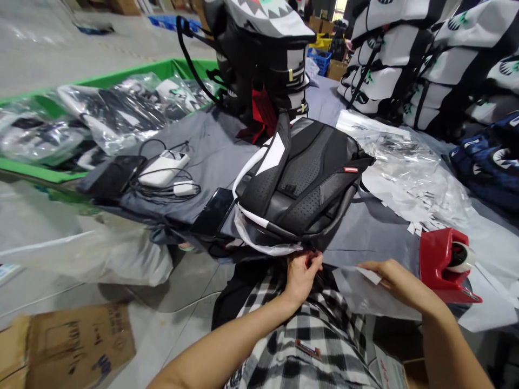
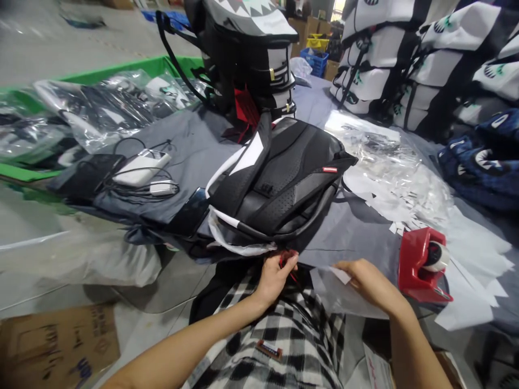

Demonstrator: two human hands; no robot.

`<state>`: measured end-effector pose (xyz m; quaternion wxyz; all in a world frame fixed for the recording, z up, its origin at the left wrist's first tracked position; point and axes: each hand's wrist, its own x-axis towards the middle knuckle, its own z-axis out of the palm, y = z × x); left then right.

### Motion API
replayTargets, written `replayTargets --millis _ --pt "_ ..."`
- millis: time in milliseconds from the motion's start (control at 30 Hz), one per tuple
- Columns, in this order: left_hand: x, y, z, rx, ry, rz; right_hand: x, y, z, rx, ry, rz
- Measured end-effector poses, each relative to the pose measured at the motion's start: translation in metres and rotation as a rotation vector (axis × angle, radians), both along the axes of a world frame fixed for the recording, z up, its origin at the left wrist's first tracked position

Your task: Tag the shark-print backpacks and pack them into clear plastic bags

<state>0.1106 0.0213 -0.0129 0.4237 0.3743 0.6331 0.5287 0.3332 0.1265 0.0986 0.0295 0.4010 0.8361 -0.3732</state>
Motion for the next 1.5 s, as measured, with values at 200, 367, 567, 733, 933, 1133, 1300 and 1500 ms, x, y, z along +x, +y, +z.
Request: replayTargets --millis 200,367,567,733,933,1133,1300,1500 --pt "-0.016 -0.031 0.020 0.020 -0.010 0.023 -0.030 0.007 -0.009 -0.082 0.088 0.068" --pt "-0.009 -0.030 0.025 0.101 0.243 -0.019 -0.087 0.014 -0.046 -0.362 0.209 0.165" --pt "0.001 -0.019 0.002 0.159 0.776 -0.220 -0.115 0.010 -0.049 -0.243 0.323 -0.062" --pt "-0.013 -0.029 0.000 0.137 0.640 -0.243 -0.126 -0.012 -0.046 0.119 0.261 -0.203" --pt "-0.030 -0.043 0.011 0.047 -0.284 0.252 -0.129 -0.007 -0.048 0.048 0.256 -0.180" --pt "-0.014 -0.009 0.023 0.059 -0.921 0.290 -0.131 -0.001 -0.042 0.000 0.264 -0.103" --pt "-0.011 0.007 0.019 0.052 -1.024 0.450 -0.120 0.000 -0.038 0.054 0.279 -0.019" --pt "-0.004 0.015 0.020 0.015 -1.128 0.509 -0.105 -0.009 -0.023 0.613 0.351 0.010"
